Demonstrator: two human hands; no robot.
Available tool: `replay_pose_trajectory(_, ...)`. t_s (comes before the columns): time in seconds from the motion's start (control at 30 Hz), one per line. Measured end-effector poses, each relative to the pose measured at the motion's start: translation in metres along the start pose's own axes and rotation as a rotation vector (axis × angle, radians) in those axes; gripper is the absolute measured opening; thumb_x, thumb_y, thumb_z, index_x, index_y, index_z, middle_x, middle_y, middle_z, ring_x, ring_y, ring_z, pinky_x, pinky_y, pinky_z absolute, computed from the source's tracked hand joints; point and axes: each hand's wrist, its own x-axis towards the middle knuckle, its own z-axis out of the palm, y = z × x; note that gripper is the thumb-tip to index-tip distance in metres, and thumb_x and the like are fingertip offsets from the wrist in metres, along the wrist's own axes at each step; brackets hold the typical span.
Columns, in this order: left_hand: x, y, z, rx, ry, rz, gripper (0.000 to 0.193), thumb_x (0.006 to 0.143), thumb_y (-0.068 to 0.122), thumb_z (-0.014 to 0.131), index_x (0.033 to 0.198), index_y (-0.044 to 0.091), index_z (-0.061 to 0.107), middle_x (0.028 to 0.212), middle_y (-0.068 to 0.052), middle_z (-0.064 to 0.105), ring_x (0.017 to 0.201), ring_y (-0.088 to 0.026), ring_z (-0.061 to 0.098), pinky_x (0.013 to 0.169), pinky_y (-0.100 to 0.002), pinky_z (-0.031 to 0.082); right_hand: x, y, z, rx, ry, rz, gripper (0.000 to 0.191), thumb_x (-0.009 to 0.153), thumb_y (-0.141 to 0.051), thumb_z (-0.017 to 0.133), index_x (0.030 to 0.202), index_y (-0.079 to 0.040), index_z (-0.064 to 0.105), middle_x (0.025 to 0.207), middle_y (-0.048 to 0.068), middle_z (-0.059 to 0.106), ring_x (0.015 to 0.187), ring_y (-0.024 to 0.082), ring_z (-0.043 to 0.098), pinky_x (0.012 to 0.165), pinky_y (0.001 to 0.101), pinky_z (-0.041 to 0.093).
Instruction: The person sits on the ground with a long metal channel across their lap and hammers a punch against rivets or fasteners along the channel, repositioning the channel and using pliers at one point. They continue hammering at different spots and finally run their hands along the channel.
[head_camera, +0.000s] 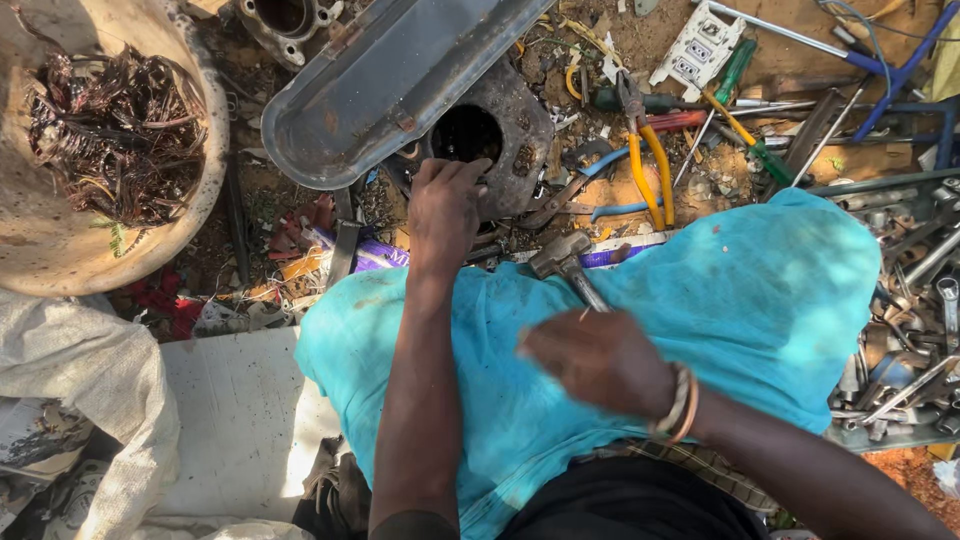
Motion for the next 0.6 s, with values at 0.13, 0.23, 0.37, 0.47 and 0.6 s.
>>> replay_pose_trajectory(0.13,0.011,0.008,0.013,-0.248,0.117,-0.094,0.033,0.086,0.001,0.076,0.118,0.005,0.073,0.107,-0.011,0.075,0.098,-0.027,0.071,0.088,-0.037,0.057,0.003,0.158,-0.042,-0.412,0.178,0.531,0.041,0.093,-0.031,0.076,0.123,-0.004,0.068,0.105,0.018,0.073,0.079,0.034,0.073,0.073,0.0477,0.059)
replay_pose_trajectory(0.23,0.030,0.003,0.023,-0.578,0.172,-0.244,0.022,0.092,0.007,0.080,0.112,0.002,0.072,0.102,-0.010,0.075,0.092,-0.019,0.071,0.084,-0.034,0.058,0.024,0.247,-0.039,-0.522,0.053,0.734,0.075,0.084,-0.051,0.081,0.134,0.000,0.056,0.103,0.029,0.070,0.084,0.047,0.070,0.069,0.0566,0.056)
replay_pose_trajectory(0.37,0.056,-0.027,0.005,-1.065,0.173,-0.483,0.022,0.098,0.012,0.074,0.112,0.001,0.061,0.102,-0.009,0.072,0.089,-0.015,0.072,0.082,-0.036,0.065,0.077,0.297,-0.005,-0.502,-0.018,0.803,0.077,0.081,-0.047,0.076,0.134,0.003,0.053,0.100,0.033,0.070,0.087,0.049,0.070,0.074,0.0584,0.056)
replay_pose_trajectory(0.47,0.087,-0.038,-0.007,-0.947,0.261,-0.456,0.029,0.096,0.011,0.075,0.120,0.000,0.062,0.109,-0.011,0.073,0.097,-0.014,0.071,0.085,-0.032,0.061,0.122,0.308,-0.017,-0.432,0.050,0.827,0.058,0.091,-0.043,0.074,0.124,0.003,0.062,0.098,0.031,0.072,0.088,0.046,0.071,0.078,0.0554,0.056)
replay_pose_trajectory(0.6,0.142,-0.025,-0.004,-1.238,0.352,-0.461,0.033,0.090,0.009,0.076,0.121,0.003,0.065,0.107,-0.009,0.070,0.095,-0.013,0.069,0.084,-0.032,0.064,0.150,0.296,-0.059,0.265,0.458,0.457,0.040,0.102,-0.025,0.064,0.130,0.004,0.061,0.098,0.018,0.067,0.084,0.029,0.063,0.074,0.0407,0.052)
